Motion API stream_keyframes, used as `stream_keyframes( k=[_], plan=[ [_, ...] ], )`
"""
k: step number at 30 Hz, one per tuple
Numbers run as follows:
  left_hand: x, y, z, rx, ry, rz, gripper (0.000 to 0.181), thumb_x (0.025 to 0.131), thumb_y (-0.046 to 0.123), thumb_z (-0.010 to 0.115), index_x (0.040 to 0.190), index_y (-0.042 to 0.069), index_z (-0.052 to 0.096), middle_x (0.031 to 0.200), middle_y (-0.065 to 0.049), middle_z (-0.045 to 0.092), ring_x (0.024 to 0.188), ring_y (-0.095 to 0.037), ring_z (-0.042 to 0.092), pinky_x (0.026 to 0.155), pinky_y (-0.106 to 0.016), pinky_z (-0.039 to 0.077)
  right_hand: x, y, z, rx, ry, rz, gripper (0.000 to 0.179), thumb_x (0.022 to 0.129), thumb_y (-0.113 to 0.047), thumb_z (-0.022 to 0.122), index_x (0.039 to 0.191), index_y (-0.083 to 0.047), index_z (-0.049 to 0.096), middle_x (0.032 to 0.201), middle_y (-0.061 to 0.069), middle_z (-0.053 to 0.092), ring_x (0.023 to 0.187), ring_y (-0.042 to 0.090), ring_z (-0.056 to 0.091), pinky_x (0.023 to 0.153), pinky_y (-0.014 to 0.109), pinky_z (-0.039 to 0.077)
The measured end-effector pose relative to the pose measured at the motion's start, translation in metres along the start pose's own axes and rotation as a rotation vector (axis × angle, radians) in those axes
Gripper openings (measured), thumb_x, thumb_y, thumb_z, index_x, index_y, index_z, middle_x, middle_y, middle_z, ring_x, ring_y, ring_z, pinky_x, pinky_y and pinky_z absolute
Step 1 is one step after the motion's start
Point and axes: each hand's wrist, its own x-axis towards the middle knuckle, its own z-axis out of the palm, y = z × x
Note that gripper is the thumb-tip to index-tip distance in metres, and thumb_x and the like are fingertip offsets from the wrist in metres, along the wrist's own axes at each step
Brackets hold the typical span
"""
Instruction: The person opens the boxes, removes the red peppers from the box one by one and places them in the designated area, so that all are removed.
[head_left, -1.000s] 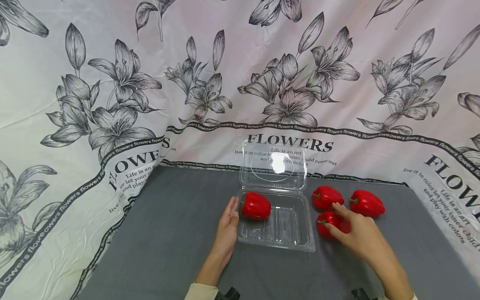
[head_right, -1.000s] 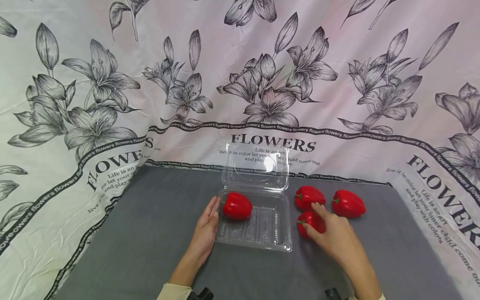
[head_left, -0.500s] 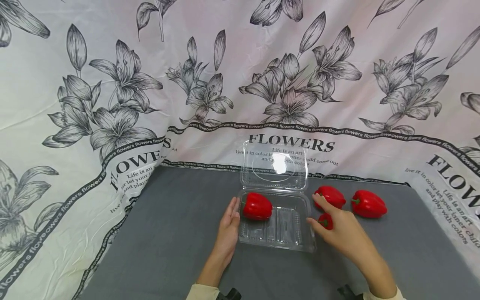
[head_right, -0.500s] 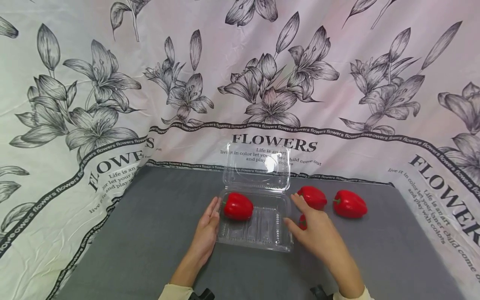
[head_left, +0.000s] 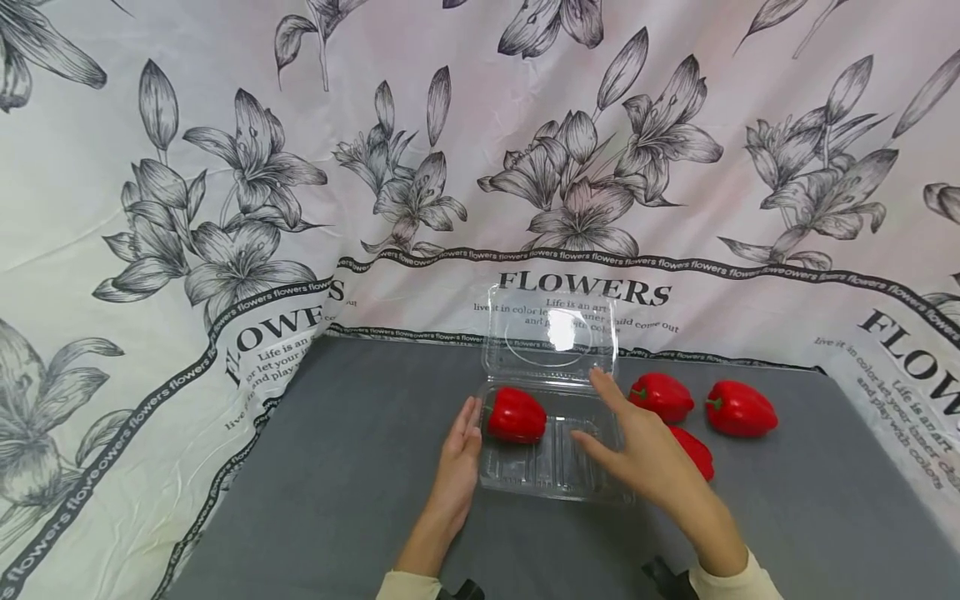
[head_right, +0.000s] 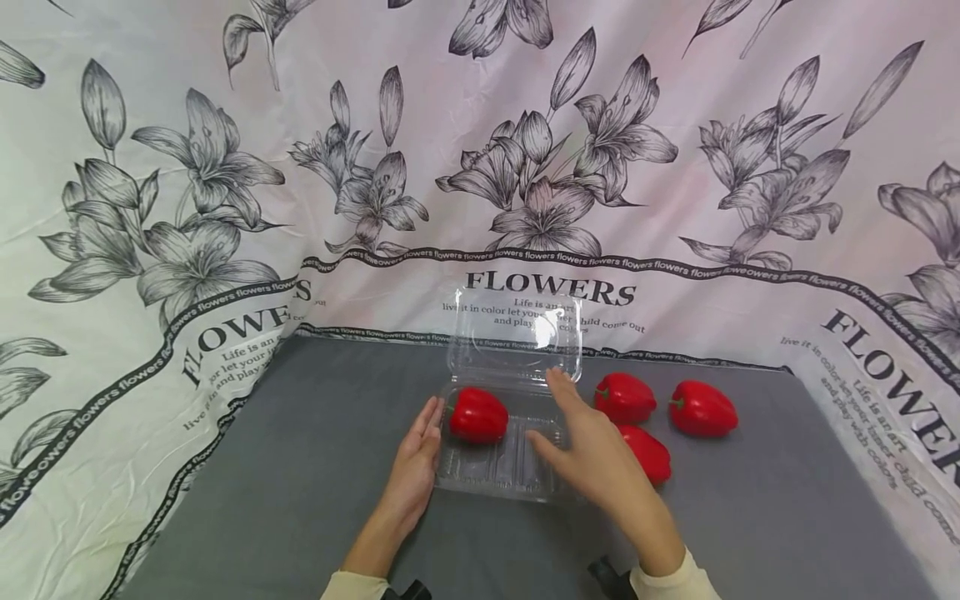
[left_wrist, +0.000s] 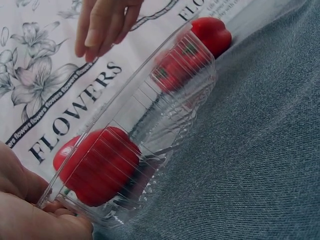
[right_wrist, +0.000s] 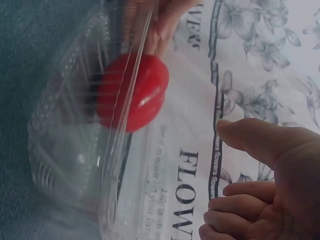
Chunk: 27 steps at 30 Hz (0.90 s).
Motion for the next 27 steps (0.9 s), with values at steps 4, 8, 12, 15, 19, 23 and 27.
stream_keyframes(
  k=[4, 8, 12, 15, 19, 23, 27],
  plan=[
    [0.000, -0.001, 0.000, -0.001, 0.000, -0.005, 0.060, 0.114, 0.007, 0.038, 0.170, 0.007, 0.015, 0.176, -0.009, 0.023, 0.163, -0.030, 0.013, 0.130, -0.055, 0.011, 0.003, -0.003, 0.005, -0.003, -0.016, -0.003, 0.095, 0.093, -0.032, 0.083, 0.168, -0.010, 0.029, 0.163, 0.018, 0.046, 0.093, 0.023, 0.075, 0.089, 0.052, 0.063],
    [0.000, 0.000, 0.001, -0.001, -0.007, 0.005, 0.060, 0.114, 0.007, 0.037, 0.170, 0.006, 0.014, 0.176, -0.011, 0.021, 0.163, -0.030, 0.012, 0.130, -0.055, 0.010, 0.007, -0.005, 0.010, -0.008, -0.023, -0.021, 0.097, 0.093, -0.033, 0.083, 0.169, -0.011, 0.026, 0.169, 0.016, 0.037, 0.121, 0.037, 0.070, 0.100, 0.056, 0.057],
    [-0.001, 0.001, 0.001, 0.000, 0.001, 0.002, 0.060, 0.114, 0.007, 0.038, 0.170, 0.006, 0.015, 0.176, -0.010, 0.021, 0.163, -0.029, 0.013, 0.131, -0.054, 0.010, 0.011, -0.008, 0.016, -0.003, -0.029, -0.036, 0.099, 0.093, -0.036, 0.083, 0.170, -0.013, 0.024, 0.170, 0.016, 0.033, 0.145, 0.043, 0.050, 0.108, 0.061, 0.049],
    [0.000, 0.001, 0.001, 0.008, 0.006, -0.003, 0.060, 0.114, 0.008, 0.038, 0.170, 0.006, 0.015, 0.176, -0.009, 0.022, 0.163, -0.029, 0.014, 0.131, -0.053, 0.011, 0.015, -0.010, 0.021, -0.004, -0.025, -0.037, 0.100, 0.092, -0.038, 0.084, 0.170, -0.014, 0.025, 0.170, 0.015, 0.033, 0.149, 0.043, 0.044, 0.109, 0.063, 0.047],
    [0.000, 0.000, 0.002, 0.026, 0.008, -0.001, 0.060, 0.114, 0.008, 0.038, 0.170, 0.006, 0.015, 0.175, -0.010, 0.023, 0.163, -0.030, 0.015, 0.130, -0.055, 0.012, 0.018, -0.014, 0.027, -0.003, -0.031, -0.030, 0.102, 0.091, -0.038, 0.085, 0.169, -0.013, 0.025, 0.170, 0.016, 0.032, 0.147, 0.043, 0.046, 0.111, 0.067, 0.043],
    [0.000, 0.000, 0.003, 0.030, 0.013, -0.013, 0.059, 0.114, 0.008, 0.038, 0.170, 0.008, 0.017, 0.175, -0.008, 0.024, 0.163, -0.028, 0.017, 0.130, -0.054, 0.012, 0.017, -0.016, 0.031, -0.002, -0.039, -0.027, 0.102, 0.091, -0.039, 0.084, 0.170, -0.013, 0.024, 0.170, 0.015, 0.032, 0.148, 0.042, 0.045, 0.110, 0.067, 0.045],
    [0.000, 0.002, 0.003, 0.031, 0.019, -0.010, 0.059, 0.114, 0.009, 0.039, 0.170, 0.008, 0.017, 0.175, -0.009, 0.025, 0.163, -0.029, 0.017, 0.130, -0.054, 0.012, 0.019, -0.016, 0.035, 0.008, -0.038, -0.048, 0.103, 0.091, -0.040, 0.085, 0.170, -0.014, 0.023, 0.171, 0.013, 0.030, 0.150, 0.039, 0.042, 0.106, 0.060, 0.052]
  ],
)
